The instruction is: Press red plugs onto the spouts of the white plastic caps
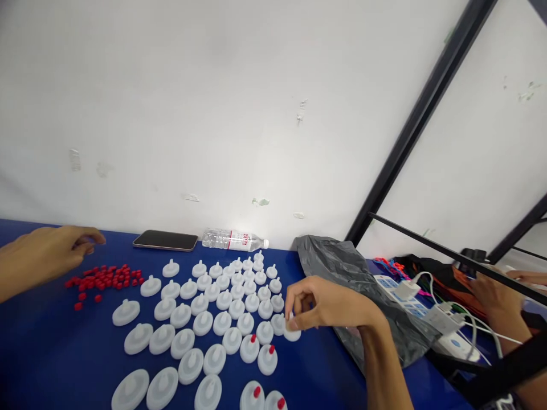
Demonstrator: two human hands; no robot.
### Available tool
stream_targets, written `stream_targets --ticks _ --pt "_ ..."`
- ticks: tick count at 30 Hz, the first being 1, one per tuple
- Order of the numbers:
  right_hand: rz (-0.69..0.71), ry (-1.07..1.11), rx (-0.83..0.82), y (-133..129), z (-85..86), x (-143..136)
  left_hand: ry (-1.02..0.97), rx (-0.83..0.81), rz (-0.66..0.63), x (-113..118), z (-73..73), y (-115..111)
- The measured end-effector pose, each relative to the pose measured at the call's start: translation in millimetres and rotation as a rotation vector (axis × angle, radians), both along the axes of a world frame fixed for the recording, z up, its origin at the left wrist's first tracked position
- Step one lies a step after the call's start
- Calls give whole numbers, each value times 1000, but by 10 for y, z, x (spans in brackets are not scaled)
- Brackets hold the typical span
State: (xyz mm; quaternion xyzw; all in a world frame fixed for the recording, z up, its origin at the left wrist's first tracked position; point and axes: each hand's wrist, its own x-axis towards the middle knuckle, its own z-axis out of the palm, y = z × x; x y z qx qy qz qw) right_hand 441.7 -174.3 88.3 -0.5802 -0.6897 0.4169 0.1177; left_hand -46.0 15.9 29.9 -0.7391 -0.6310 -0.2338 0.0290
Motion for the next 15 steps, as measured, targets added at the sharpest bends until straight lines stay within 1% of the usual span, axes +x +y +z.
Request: stream_targets --ticks 3,5,7,8,10,12,15 --pt "43 5 -164 48 -103 2 83 -82 54 172 117 -106" --pt "56 -9 -232 91 -161 -21 75 -71 45 262 153 -160" --pt "46 -12 -263 120 -190 -32 59 -36 38 316 154 -196" --pt "40 -15 -247 127 -193 -30 60 -11 43 335 147 -214" --pt "42 -33 -157 132 -185 -20 55 34 50 370 137 -260" --pt "74 -47 -89 131 -177 -25 31 57 44 418 147 -322" --pt "146 -30 -116 128 -185 -102 -24 77 23 516 197 -423"
